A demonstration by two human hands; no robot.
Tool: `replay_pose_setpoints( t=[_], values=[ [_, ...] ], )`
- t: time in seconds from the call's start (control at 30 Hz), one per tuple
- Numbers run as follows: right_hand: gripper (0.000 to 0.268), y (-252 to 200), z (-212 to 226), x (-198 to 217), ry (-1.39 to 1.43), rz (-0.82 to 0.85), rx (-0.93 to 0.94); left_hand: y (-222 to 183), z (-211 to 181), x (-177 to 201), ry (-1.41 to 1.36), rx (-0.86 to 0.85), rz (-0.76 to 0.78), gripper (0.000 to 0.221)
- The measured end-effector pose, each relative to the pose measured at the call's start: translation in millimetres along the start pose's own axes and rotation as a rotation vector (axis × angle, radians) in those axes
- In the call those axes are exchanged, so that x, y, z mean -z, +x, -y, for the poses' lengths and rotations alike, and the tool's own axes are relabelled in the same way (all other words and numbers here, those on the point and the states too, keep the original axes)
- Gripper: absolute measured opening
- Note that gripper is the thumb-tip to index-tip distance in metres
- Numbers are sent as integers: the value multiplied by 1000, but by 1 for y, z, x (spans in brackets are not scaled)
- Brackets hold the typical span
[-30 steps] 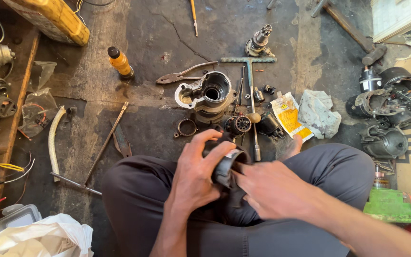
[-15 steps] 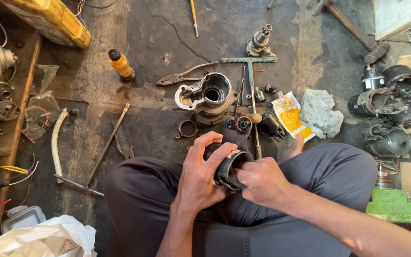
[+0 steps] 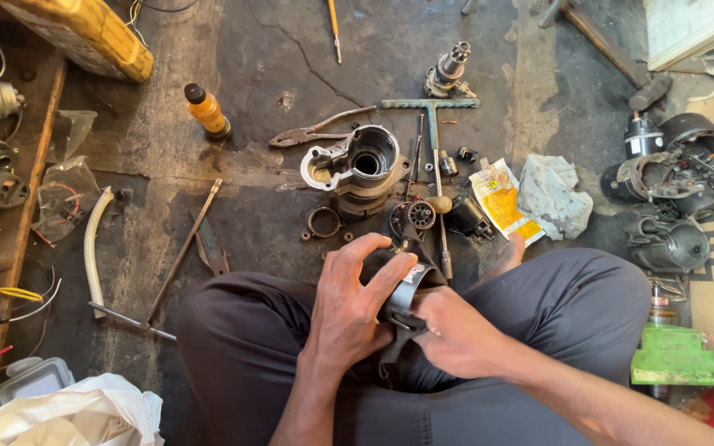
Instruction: The person sits on the floor and cleans a cylindrical engine part using a dark cloth. They wipe the exterior and interior surfaces repeatedly, rotating the part to access different areas.
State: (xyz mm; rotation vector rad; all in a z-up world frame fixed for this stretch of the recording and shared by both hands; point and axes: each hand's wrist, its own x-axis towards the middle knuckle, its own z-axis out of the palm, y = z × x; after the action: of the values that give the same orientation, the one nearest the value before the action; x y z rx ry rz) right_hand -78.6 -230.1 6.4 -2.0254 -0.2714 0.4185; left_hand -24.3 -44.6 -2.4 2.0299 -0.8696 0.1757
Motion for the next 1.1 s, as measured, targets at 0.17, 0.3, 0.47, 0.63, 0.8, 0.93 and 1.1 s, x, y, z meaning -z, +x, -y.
replay_pose_setpoints(
  t=[0.17,0.3,0.47,0.63,0.8,0.93,1.1],
  values=[
    [14,-7,-1,1,-181,-121,27,2,-2,-1,-26,15,-1,85],
    [18,-5,3,10,-834,127,22,1,-2,0,-36,47,42,83],
    [10,2,7,11,-1030,256,4,3,0,0,-50,43,46,80],
    [17,0,-7,2,-920,54,221,1,4,2,-127,32,-12,77],
    [26,-13,-23,6,-707,-203,456,3,2,-1,-168,81,2,72],
    [33,-38,-23,25,-510,-259,497,3,7,7,-204,119,-71,68],
    [35,-117,-46,39,-82,-439,-196,0,5,13,-230,74,-217,67]
  ],
)
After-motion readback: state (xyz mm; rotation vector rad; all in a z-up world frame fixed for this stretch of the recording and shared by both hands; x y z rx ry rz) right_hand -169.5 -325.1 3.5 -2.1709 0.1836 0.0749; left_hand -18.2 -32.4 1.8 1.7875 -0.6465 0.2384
